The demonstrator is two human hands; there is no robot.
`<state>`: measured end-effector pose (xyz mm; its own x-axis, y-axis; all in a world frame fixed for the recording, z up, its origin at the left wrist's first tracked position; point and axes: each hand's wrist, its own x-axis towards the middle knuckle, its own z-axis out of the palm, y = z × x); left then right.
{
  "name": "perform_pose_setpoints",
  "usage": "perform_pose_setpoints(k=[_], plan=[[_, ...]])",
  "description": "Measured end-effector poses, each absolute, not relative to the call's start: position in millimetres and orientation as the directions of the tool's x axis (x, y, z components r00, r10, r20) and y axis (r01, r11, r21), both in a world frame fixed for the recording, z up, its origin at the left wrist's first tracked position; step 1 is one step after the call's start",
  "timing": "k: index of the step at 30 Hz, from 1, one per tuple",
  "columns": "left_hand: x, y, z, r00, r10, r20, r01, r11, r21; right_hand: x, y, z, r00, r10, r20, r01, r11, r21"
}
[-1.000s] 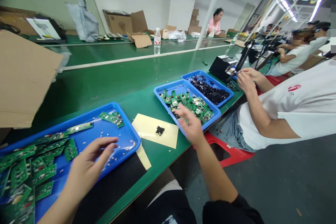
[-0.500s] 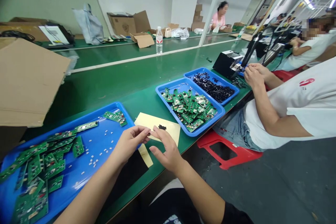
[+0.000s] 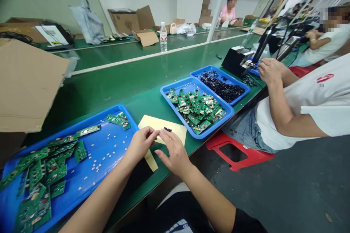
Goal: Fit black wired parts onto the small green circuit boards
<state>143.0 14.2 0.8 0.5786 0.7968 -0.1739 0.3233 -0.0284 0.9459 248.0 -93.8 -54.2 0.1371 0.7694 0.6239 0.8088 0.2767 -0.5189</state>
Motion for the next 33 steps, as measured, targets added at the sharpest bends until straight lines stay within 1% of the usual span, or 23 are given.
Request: perform_pose_setpoints(k=[4,7,10,13,15,17,19,23,29,33], plan=[[148.4,18.5,3.3,0.687,0.691,-0.225,0.276,0.039,0.960,256.7,-94.5,-51.6,0.147,0.751,0.643,0.820,0.271,-0.504],[151.9,22.5,5.9,0.735,0.633,-0.243,0.277,0.047,0.960,263.8,-96.1,-48.4,0.154,0.741,0.653,0.835,0.256,-0.487],[157.8,24.8,4.1,0.753,0.603,-0.263,0.325,0.006,0.946,267.8,-97.7,-46.1,0.194,0.724,0.662,0.861,0.198,-0.468],[167.0,23.3,-1.0,0.736,0.621,-0.269,0.399,-0.077,0.914,267.9,-97.8,-45.7,0.267,0.705,0.657,0.878,0.103,-0.467],[172.6,21.3,-3.5,0.707,0.661,-0.250,0.456,-0.156,0.876,268.2,-96.2,-46.4,0.321,0.739,0.593,0.878,0.003,-0.478],[176.2,20.4,-3.9,0.670,0.710,-0.215,0.511,-0.232,0.827,270.6,-93.3,-47.6,0.372,0.797,0.475,0.864,-0.109,-0.492],[177.9,21.5,-2.8,0.651,0.735,-0.190,0.553,-0.288,0.782,275.0,-89.1,-48.6,0.404,0.834,0.376,0.843,-0.180,-0.507],[180.5,27.7,-2.6,0.679,0.699,-0.224,0.599,-0.353,0.719,283.0,-79.4,-50.4,0.424,0.851,0.311,0.805,-0.196,-0.560],[187.8,39.7,-8.8,0.654,0.697,-0.293,0.690,-0.393,0.608,282.7,-68.3,-54.3,0.440,0.870,0.224,0.746,-0.214,-0.631],[195.5,52.2,-5.5,0.681,0.622,-0.386,0.707,-0.423,0.567,283.9,-65.1,-56.0,0.453,0.873,0.183,0.708,-0.227,-0.669]])
